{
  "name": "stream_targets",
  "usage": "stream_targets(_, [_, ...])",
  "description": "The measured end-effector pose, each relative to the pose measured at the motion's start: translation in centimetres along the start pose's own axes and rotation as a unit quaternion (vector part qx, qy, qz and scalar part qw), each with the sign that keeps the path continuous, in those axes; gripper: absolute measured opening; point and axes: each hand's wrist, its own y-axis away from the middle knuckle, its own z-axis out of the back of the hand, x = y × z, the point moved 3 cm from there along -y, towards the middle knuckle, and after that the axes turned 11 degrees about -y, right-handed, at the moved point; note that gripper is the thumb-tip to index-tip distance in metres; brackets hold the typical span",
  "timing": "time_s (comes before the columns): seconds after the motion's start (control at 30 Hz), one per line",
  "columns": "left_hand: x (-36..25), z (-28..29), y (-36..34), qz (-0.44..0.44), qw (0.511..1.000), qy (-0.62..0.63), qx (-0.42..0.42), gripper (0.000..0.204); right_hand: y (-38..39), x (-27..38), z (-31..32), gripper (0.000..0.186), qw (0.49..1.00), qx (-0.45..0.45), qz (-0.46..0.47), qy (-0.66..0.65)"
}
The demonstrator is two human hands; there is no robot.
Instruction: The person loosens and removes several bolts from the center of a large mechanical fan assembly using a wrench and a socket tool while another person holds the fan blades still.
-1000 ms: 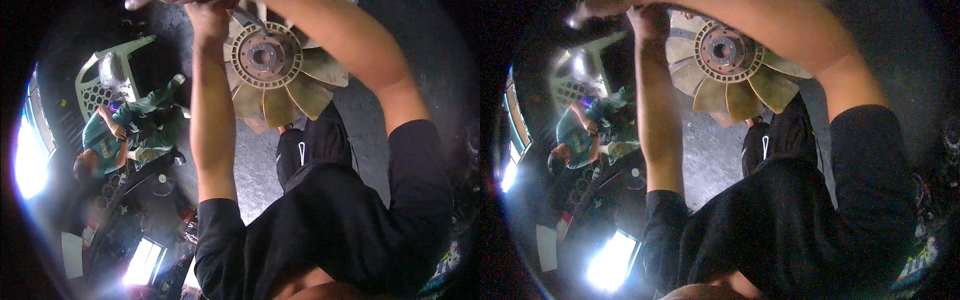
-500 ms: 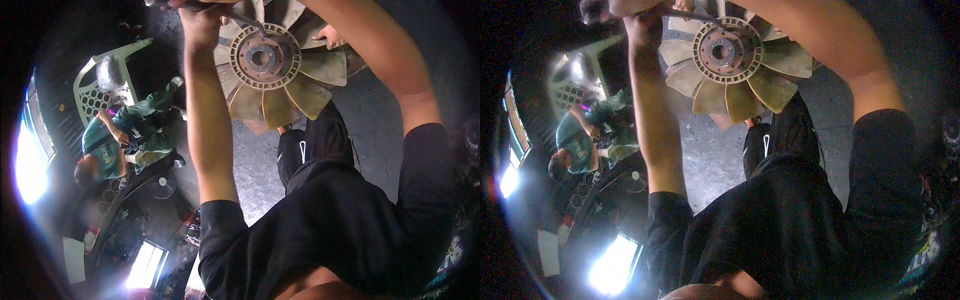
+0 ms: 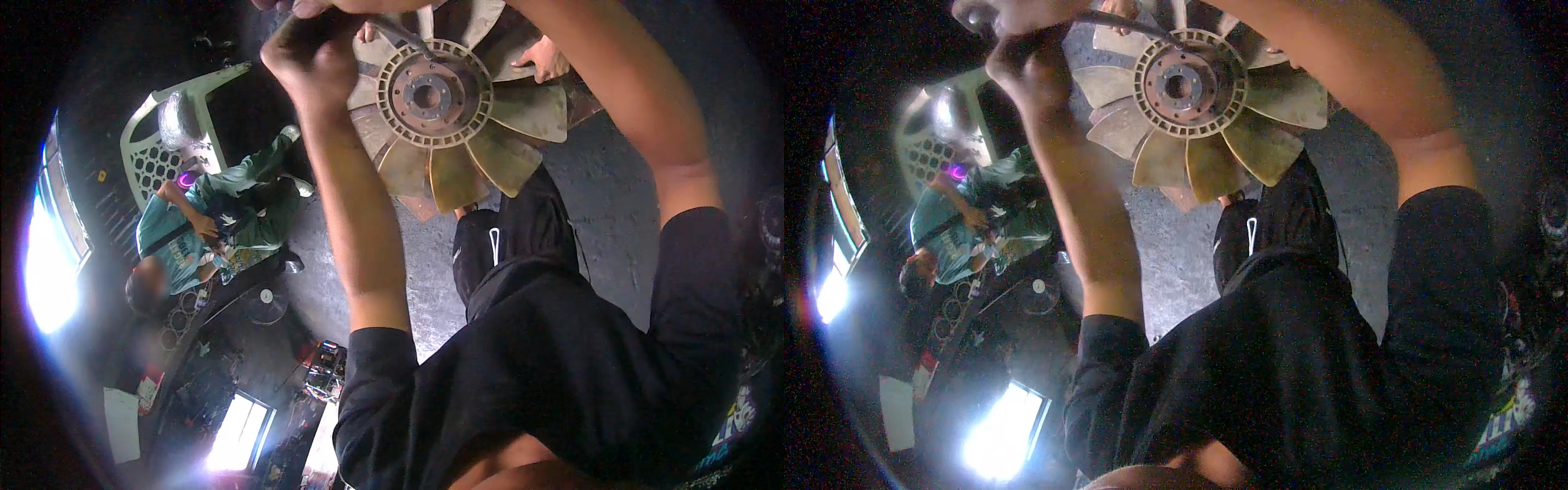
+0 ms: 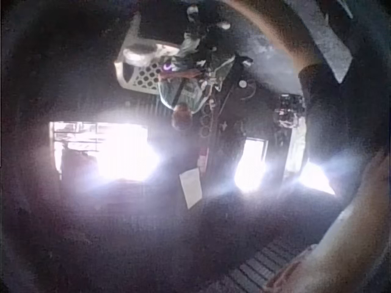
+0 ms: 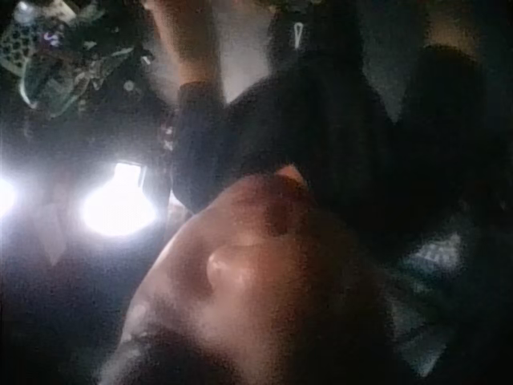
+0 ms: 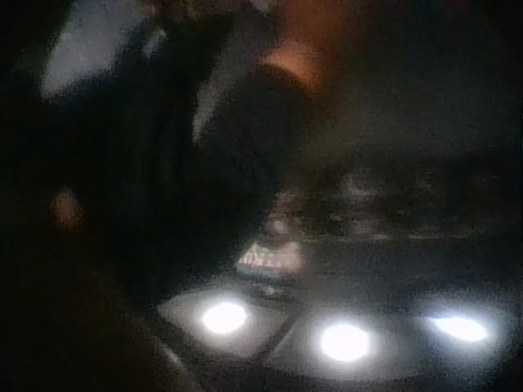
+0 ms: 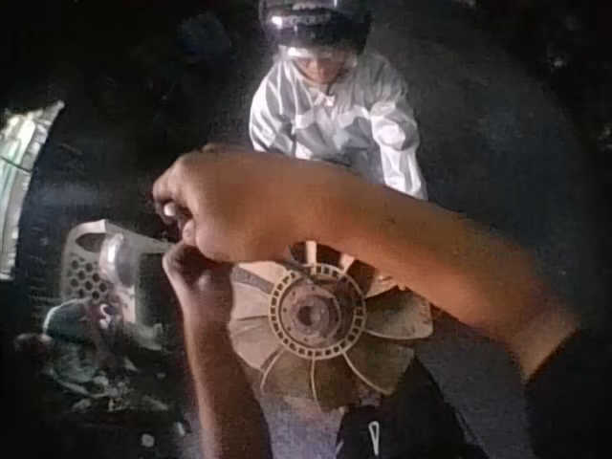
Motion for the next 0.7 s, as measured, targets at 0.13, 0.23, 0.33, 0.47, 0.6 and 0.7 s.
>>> stream_targets(0.13, [-2.2, -2.5, 0.8, 0.021, 0.993, 0.026, -0.114, 0.020, 0.4, -0.3, 0.5, 0.018, 0.985, -0.147, 0.041, 0.085])
stream_targets(0.23, [-4.6, -5.6, 2.9, -0.035, 0.963, -0.215, -0.158, 0.026, 0.5, 0.0, -0.6, 0.021, 0.953, -0.227, 0.024, 0.199])
stream_targets(0.33, [-4.1, -4.5, 2.2, 0.167, 0.965, 0.080, -0.184, 0.025, 2.1, 1.3, -1.5, 0.023, 0.964, -0.204, 0.013, 0.171])
stream_targets(0.47, [-0.5, -1.2, 0.9, 0.016, 0.997, -0.067, 0.034, 0.030, 1.0, 0.9, 0.6, 0.022, 0.993, -0.078, 0.021, 0.086])
stream_targets(0.6, [-3.7, -4.0, 2.1, 0.028, 0.997, -0.017, -0.065, 0.035, 1.0, 0.2, 0.2, 0.019, 0.996, -0.073, -0.018, 0.043])
stream_targets(0.7, [-4.7, -7.0, 2.6, -0.014, 0.987, 0.064, -0.147, 0.041, 0.6, -0.7, -1.6, 0.018, 0.971, -0.196, 0.082, 0.111])
